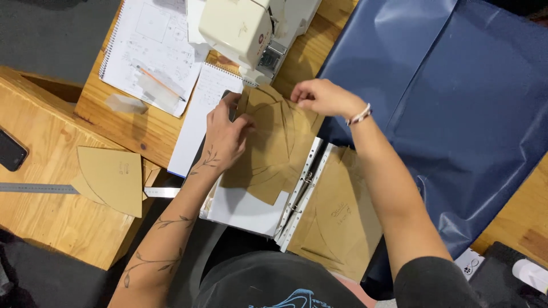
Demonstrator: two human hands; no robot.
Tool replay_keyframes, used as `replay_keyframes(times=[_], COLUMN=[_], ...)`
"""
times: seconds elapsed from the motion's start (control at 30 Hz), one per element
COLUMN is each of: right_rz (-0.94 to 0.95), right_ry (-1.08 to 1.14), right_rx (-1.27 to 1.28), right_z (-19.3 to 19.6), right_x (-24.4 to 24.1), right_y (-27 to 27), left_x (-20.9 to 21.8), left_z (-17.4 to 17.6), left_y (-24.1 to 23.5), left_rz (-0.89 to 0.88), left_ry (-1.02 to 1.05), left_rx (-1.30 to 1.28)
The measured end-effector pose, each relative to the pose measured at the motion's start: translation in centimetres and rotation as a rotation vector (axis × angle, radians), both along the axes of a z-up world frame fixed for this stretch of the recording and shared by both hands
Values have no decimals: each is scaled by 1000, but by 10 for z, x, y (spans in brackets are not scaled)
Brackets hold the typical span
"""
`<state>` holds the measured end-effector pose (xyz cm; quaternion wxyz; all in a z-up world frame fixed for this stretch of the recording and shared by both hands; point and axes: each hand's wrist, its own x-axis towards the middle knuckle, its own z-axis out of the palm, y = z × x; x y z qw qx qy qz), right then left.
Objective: Selecting paper patterns from a binder and measuring fabric on a workbench using a metal ruler.
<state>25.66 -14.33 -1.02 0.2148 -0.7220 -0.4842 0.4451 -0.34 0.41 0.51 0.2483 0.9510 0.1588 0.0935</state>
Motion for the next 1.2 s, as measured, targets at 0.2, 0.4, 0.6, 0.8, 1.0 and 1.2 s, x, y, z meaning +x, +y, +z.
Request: replay_keyframes(times=[0.2, 0.4, 0.6, 0.8, 1.0, 1.2], right_rz=[91, 92, 237, -93, -568, -904], right_ry=[56, -72, 83, 372, -135, -109], right_rx=[-61, -28, -86, -60, 166, 184], right_z=[-29, -24, -46, -2, -34, -19], right_x=[-39, -49, -67, -57, -67, -131], right_y=[-3, 0, 1, -6, -85, -164], left_x=[-1, -3, 1, -10, -72, -132], left_z=[-5, -8, -20, -41, -8, -47], left_y=[1, 1, -2, -1, -20, -20], left_rz=[-26, -28, -10, 66, 514, 550], left_ry=[-29, 3, -24, -50, 346, 637], left_rx=[-18, -30, -22, -49, -413, -640])
